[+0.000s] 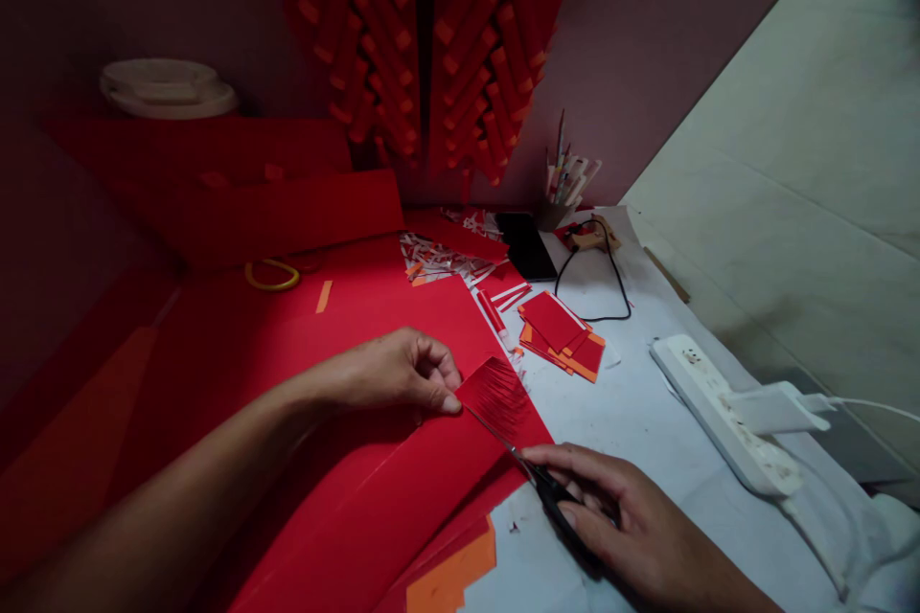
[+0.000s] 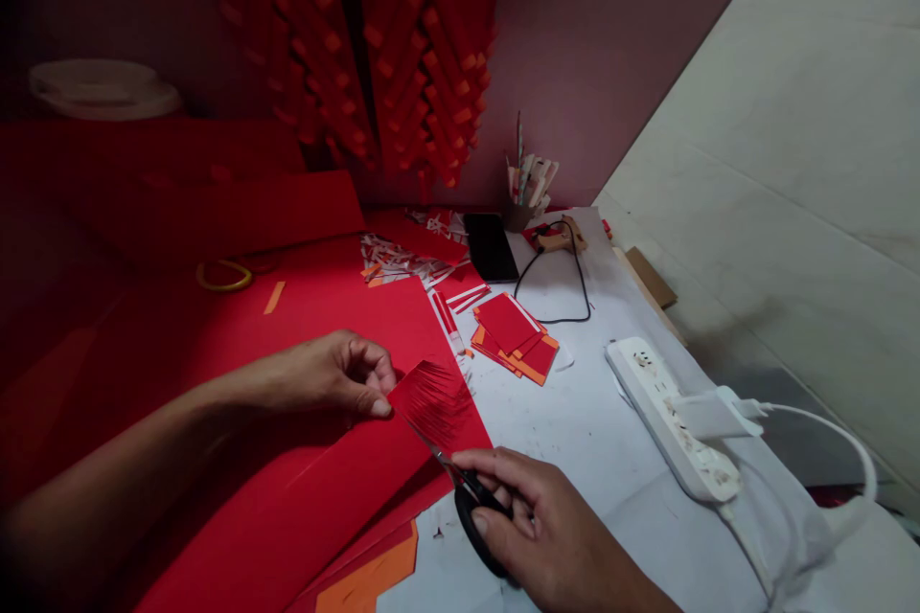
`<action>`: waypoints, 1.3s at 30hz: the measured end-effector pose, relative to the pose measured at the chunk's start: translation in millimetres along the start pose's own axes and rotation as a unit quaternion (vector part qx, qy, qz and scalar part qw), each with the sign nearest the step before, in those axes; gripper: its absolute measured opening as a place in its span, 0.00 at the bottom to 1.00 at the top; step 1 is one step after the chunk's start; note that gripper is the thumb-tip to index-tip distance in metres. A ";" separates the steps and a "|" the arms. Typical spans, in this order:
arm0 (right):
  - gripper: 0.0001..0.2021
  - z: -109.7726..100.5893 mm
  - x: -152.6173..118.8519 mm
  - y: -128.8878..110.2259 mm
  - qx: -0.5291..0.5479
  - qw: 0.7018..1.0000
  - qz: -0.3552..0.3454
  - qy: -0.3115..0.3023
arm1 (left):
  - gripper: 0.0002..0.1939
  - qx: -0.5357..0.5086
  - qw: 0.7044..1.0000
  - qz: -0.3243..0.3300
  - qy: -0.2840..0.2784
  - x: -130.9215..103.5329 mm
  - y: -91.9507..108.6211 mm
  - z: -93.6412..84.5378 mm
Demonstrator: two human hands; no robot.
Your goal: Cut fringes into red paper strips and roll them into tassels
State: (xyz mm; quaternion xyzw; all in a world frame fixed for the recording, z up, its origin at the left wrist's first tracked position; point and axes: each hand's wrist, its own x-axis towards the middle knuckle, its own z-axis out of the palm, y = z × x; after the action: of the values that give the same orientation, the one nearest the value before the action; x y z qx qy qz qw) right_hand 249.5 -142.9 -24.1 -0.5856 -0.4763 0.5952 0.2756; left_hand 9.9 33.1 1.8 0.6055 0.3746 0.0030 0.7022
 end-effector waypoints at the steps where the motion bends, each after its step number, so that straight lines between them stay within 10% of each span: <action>1: 0.21 0.2 0.2 -0.5 -0.005 1.000 -0.001 0.000 | 0.16 0.001 1.000 0.001 -0.002 0.2 0.0 0.7; 39: 0.19 0.9 -0.6 -5.2 -0.014 1.000 0.008 -0.006 | 0.16 0.000 1.000 0.000 -0.009 2.5 -5.1 1.0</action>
State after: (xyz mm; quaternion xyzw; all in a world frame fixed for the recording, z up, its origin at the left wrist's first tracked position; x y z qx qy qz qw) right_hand 247.5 -141.5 -19.3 -0.5897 -0.4812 0.5944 0.2596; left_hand 9.9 32.1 -3.9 0.6059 0.3680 -0.0025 0.7053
